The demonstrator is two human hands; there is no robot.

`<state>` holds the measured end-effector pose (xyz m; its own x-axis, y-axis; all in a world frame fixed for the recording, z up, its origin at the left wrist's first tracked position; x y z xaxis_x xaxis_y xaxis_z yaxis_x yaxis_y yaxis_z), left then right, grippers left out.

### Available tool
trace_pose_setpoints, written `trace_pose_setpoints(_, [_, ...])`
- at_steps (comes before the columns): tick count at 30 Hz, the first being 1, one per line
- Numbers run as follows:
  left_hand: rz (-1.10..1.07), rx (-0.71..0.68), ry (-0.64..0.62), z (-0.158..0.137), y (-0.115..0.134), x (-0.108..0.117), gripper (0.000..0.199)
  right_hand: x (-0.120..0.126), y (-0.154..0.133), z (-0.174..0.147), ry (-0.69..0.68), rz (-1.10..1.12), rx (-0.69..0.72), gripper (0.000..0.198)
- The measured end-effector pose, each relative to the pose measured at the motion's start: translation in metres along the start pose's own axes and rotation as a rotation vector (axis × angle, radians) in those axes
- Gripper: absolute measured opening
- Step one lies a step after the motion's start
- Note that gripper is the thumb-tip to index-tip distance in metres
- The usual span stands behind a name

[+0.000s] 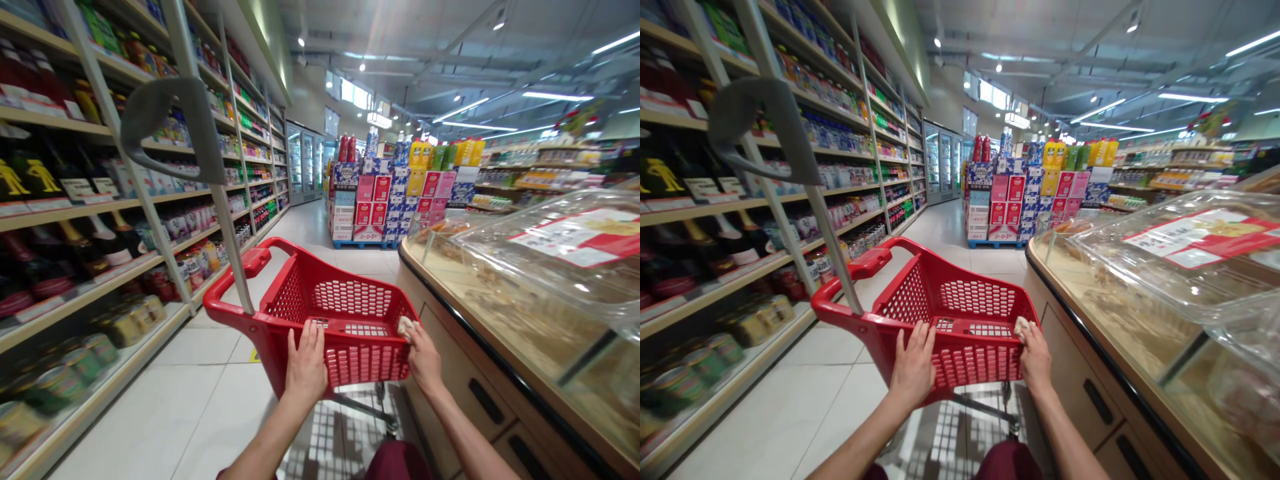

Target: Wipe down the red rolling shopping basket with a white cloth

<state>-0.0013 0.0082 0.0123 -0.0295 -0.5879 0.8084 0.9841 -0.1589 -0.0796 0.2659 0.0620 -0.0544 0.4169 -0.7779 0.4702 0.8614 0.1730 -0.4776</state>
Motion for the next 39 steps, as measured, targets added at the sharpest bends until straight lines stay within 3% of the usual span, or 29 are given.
trace_pose_setpoints(3, [-0.003,-0.01,-0.043,0.001,-0.001,0.001,0.062,-0.01,-0.037,-0.01,-0.05,0.117,0.184,0.047])
trace_pose_setpoints(5, [-0.009,-0.011,-0.063,0.001,-0.004,0.002,0.064,-0.01,-0.04,-0.012,-0.078,0.192,0.269,0.049])
trace_pose_setpoints(7, [-0.005,-0.016,-0.069,0.0,-0.006,0.001,0.065,-0.003,-0.02,-0.008,-0.073,0.164,0.199,0.047])
trace_pose_setpoints(11, [-0.007,-0.033,-0.048,-0.002,-0.004,0.0,0.068,0.01,0.019,-0.002,0.022,-0.031,-0.095,0.046])
trace_pose_setpoints(13, [-0.016,-0.022,-0.038,-0.002,-0.001,0.0,0.068,0.006,0.004,-0.009,0.041,0.005,-0.055,0.049])
trace_pose_setpoints(16, [-0.02,-0.009,-0.037,-0.001,0.0,0.0,0.067,-0.008,-0.043,-0.022,-0.006,0.154,0.141,0.056])
trace_pose_setpoints(18, [-0.018,-0.021,-0.04,0.0,-0.001,0.0,0.066,-0.014,-0.059,-0.022,-0.035,0.213,0.21,0.058])
trace_pose_setpoints(20, [-0.017,-0.033,-0.042,0.001,-0.002,0.0,0.065,-0.012,-0.049,-0.015,-0.033,0.2,0.184,0.052])
trace_pose_setpoints(23, [-0.019,-0.024,-0.033,0.0,-0.001,-0.001,0.066,-0.002,-0.013,-0.003,0.027,0.078,0.001,0.043])
trace_pose_setpoints(25, [-0.016,-0.011,-0.021,0.0,0.002,-0.001,0.066,0.001,-0.006,-0.003,0.063,0.04,-0.064,0.045])
trace_pose_setpoints(31, [-0.002,-0.036,-0.023,0.0,0.004,-0.001,0.066,-0.014,-0.056,-0.022,-0.007,0.236,0.168,0.054])
trace_pose_setpoints(33, [0.005,-0.061,-0.025,-0.001,0.003,-0.003,0.066,-0.013,-0.045,-0.019,-0.025,0.231,0.177,0.05])
trace_pose_setpoints(36, [0.006,-0.074,-0.018,-0.002,0.005,-0.006,0.067,-0.009,-0.014,-0.007,0.06,0.117,0.068,0.045])
trace_pose_setpoints(39, [-0.005,-0.053,-0.015,-0.001,0.01,-0.006,0.069,-0.013,-0.018,-0.006,0.094,0.077,0.077,0.047])
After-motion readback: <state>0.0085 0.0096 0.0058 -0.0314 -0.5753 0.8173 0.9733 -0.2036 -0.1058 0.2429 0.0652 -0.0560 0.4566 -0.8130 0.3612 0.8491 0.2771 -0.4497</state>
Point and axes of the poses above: each hand's wrist, its own z-axis towards the middle knuckle, its own x-axis out of the back of the hand, y = z × x, the point moved 1 cm from there along z, towards the middle knuckle, and after that the axes turned 12 degrees about y, right-handed, at the moved point
